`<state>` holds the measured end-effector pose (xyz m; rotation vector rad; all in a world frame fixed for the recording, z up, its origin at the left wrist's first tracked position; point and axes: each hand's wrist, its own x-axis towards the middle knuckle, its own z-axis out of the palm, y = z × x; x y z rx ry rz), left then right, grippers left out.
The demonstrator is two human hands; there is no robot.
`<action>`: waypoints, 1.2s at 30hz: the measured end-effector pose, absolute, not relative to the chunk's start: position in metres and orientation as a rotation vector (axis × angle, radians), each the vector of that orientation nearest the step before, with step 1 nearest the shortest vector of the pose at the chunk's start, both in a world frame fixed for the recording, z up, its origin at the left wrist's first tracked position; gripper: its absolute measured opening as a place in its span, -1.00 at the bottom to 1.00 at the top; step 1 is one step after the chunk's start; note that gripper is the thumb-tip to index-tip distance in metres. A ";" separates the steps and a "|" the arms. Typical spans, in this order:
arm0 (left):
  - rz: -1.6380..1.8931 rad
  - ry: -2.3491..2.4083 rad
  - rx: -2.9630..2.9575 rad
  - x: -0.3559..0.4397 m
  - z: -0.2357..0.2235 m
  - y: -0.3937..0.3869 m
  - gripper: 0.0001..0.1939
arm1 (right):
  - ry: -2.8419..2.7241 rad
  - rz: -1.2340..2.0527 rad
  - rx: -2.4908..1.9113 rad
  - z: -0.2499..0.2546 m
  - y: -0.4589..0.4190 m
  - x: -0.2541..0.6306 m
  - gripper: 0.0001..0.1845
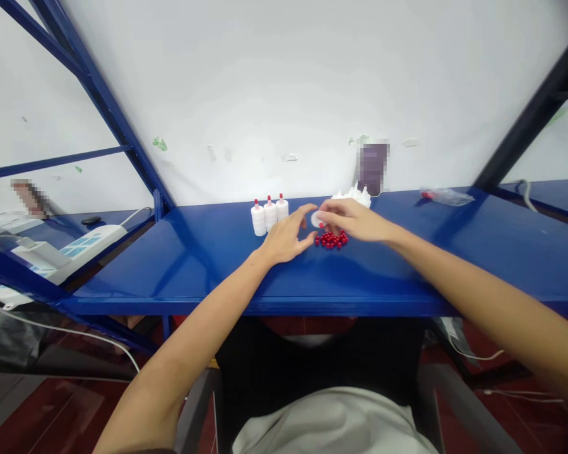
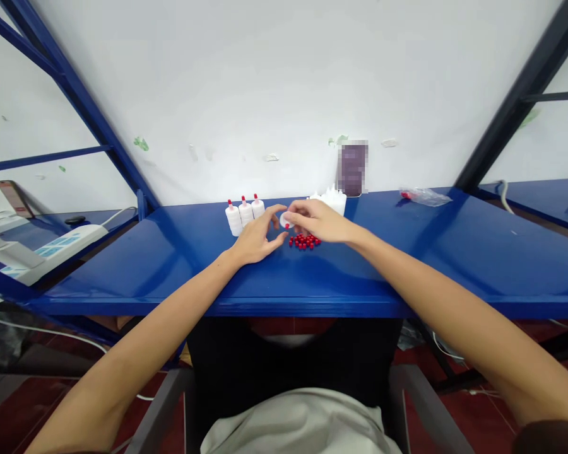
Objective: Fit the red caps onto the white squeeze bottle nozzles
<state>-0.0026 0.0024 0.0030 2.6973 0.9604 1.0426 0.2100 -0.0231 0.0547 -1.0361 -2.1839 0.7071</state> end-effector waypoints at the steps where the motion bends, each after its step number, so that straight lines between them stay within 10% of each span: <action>1: 1.064 0.948 2.688 -0.003 0.003 0.004 -0.40 | -2.112 0.863 -0.980 0.049 -0.022 0.203 -0.63; 22: 1.081 0.882 2.696 -0.005 0.005 0.004 -0.73 | -2.259 0.157 -0.934 0.034 -0.016 0.199 -0.72; 36: 1.194 0.845 2.862 -0.005 0.007 0.007 -0.81 | -1.910 0.528 -0.733 0.044 -0.013 0.210 -0.47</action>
